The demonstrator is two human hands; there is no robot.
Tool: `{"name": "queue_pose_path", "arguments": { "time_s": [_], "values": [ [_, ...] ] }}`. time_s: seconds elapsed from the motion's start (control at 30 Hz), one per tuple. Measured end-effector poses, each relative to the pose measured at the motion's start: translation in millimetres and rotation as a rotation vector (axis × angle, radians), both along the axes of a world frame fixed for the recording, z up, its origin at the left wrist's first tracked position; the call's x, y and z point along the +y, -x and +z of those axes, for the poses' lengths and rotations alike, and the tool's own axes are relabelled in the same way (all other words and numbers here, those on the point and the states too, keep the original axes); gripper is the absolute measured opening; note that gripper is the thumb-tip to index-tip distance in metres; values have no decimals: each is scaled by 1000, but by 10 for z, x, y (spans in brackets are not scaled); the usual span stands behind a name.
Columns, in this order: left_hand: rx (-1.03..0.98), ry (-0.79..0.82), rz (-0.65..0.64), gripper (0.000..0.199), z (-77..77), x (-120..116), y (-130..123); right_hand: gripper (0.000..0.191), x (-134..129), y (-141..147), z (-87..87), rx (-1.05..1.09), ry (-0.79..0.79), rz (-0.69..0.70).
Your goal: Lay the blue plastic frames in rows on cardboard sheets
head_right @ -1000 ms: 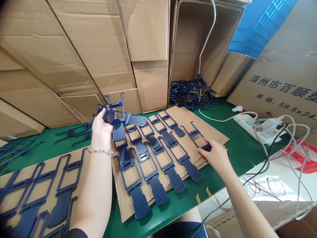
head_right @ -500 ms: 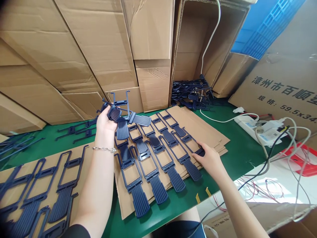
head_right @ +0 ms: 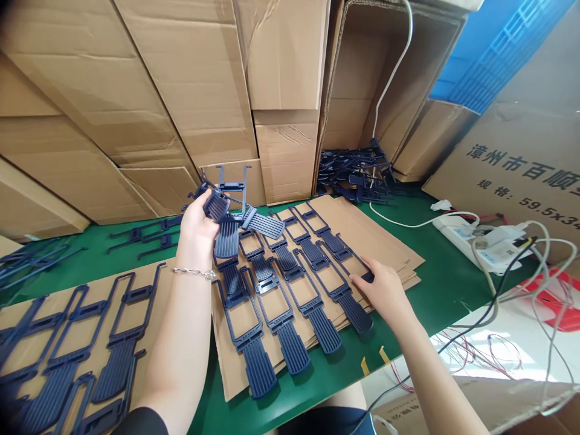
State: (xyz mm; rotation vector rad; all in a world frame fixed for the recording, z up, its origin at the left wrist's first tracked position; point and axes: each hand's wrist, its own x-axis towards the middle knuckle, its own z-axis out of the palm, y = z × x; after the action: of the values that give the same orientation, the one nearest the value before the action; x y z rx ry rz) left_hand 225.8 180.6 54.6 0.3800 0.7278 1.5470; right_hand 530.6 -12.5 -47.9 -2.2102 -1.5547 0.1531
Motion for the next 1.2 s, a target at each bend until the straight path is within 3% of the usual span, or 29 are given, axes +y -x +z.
{"name": "queue_pose_path", "arguments": {
  "time_s": [0.13,0.23,0.33,0.47,0.63,0.83,0.93,1.03,1.1,1.2],
  "values": [
    [-21,-110,-112,10,119,-172,-159,45,194,235,389,-5,-227,45],
    [-65,-139,-210,10,158,-283,-305,41,316,556,715,322,-264,146],
    [-76,-147,-278,11,158,-341,-399,43,376,890,902,674,-129,328],
    [-31,-151,-350,12,149,-357,-422,30,408,1167,928,912,28,405],
    [-40,-73,-288,11,133,-343,-447,19,465,1214,922,831,-86,294],
    [-37,48,-246,14,25,-280,-508,18,649,1146,938,865,-50,232],
    [-62,58,-197,17,-52,-204,-512,18,763,1122,962,740,-73,228],
    [-99,59,-119,20,-87,-143,-496,23,776,1175,1012,394,-376,249],
    [-105,72,-98,23,-85,-126,-477,32,708,1276,1027,98,-592,348],
    [-55,18,-72,26,-76,-130,-450,36,574,1484,965,-282,-655,578]
  ]
}}
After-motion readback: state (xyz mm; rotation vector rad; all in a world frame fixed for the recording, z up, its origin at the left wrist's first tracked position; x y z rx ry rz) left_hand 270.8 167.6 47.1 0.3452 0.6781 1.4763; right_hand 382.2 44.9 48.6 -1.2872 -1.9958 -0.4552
